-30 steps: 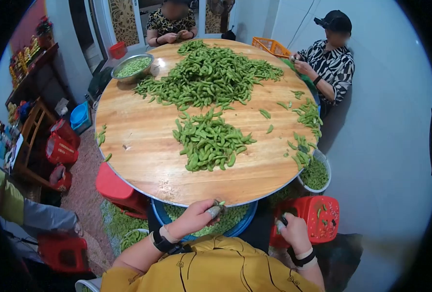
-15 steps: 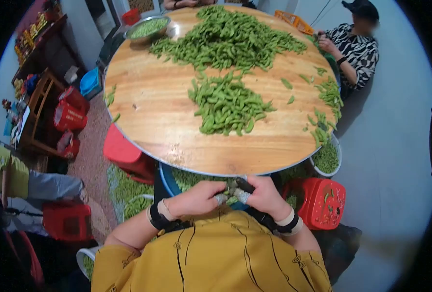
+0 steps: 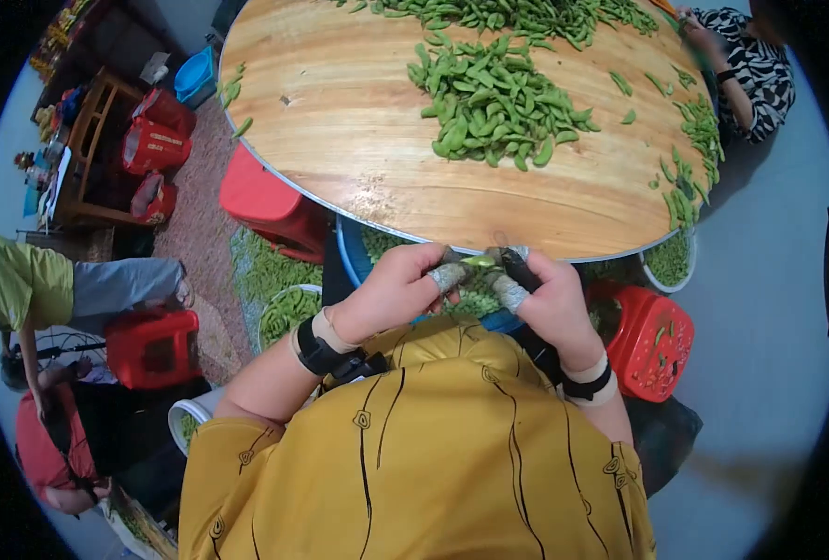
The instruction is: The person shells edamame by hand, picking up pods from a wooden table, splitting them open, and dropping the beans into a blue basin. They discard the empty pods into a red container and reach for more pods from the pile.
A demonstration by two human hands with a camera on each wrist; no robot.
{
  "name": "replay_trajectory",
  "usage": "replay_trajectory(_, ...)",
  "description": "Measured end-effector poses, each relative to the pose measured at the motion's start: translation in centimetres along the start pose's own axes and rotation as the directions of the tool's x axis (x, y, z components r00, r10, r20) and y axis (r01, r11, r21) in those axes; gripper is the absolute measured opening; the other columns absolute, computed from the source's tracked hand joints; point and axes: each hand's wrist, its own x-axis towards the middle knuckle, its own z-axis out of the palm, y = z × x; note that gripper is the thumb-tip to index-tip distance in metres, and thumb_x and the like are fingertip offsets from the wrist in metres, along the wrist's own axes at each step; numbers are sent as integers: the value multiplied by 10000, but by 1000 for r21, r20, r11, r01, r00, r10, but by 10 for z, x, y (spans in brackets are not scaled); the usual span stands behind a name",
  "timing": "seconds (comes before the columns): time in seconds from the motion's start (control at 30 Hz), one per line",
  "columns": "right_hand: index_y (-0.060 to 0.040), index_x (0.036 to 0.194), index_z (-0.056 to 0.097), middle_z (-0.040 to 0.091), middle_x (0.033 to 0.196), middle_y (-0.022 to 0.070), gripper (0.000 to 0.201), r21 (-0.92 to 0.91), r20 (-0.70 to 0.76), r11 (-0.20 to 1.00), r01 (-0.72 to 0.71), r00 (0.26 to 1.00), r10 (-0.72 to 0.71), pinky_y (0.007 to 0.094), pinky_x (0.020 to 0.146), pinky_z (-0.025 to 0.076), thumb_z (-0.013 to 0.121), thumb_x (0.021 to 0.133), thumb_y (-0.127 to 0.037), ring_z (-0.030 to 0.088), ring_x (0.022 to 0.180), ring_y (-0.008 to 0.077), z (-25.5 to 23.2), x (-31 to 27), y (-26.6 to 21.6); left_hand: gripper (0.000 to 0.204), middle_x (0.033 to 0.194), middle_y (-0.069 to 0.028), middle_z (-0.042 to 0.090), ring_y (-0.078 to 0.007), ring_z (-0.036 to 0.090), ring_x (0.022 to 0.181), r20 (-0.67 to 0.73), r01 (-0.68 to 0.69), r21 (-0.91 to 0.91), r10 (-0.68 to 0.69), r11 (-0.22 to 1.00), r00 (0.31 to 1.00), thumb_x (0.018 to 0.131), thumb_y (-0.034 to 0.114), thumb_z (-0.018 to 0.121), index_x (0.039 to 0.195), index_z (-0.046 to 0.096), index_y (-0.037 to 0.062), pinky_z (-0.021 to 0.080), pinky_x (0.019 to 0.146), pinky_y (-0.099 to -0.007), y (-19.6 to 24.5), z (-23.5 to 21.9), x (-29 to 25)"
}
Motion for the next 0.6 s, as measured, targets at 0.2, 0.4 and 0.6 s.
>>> replay_trajectory(0.2, 17, 1098, 606, 648, 881, 11, 281, 101, -84, 994, -33, 996, 42, 225, 737, 469, 629, 822, -33, 545, 811, 54, 3, 0, -5, 133, 731, 10, 599, -49, 521, 594, 1, -280, 372, 301, 885, 954, 925, 109, 532, 972, 606, 8, 424, 541, -203, -4, 1, 6)
replay_trajectory(0.4, 20, 1032, 611, 638, 867, -9, 219, 103, -47, 995, -7, 999, 12, 230, 713, 475, 639, 825, -46, 554, 783, 62, 2, -2, -5, 124, 722, 9, 588, -63, 531, 617, -82, -133, -190, 119, 973, 989, 924, 102, 538, 956, 602, 0, 451, 559, -220, 1, 1, 6)
replay_trajectory(0.6, 1, 975, 602, 657, 828, 90, 233, -87, -264, 971, 222, 935, -238, 272, 676, 488, 690, 775, -80, 607, 736, 128, 26, 5, 11, 257, 886, -11, 635, -59, 564, 742, -81, -281, 205, 302, 938, 950, 932, 91, 520, 1158, 595, -4, 478, 657, -218, -8, 8, 12)
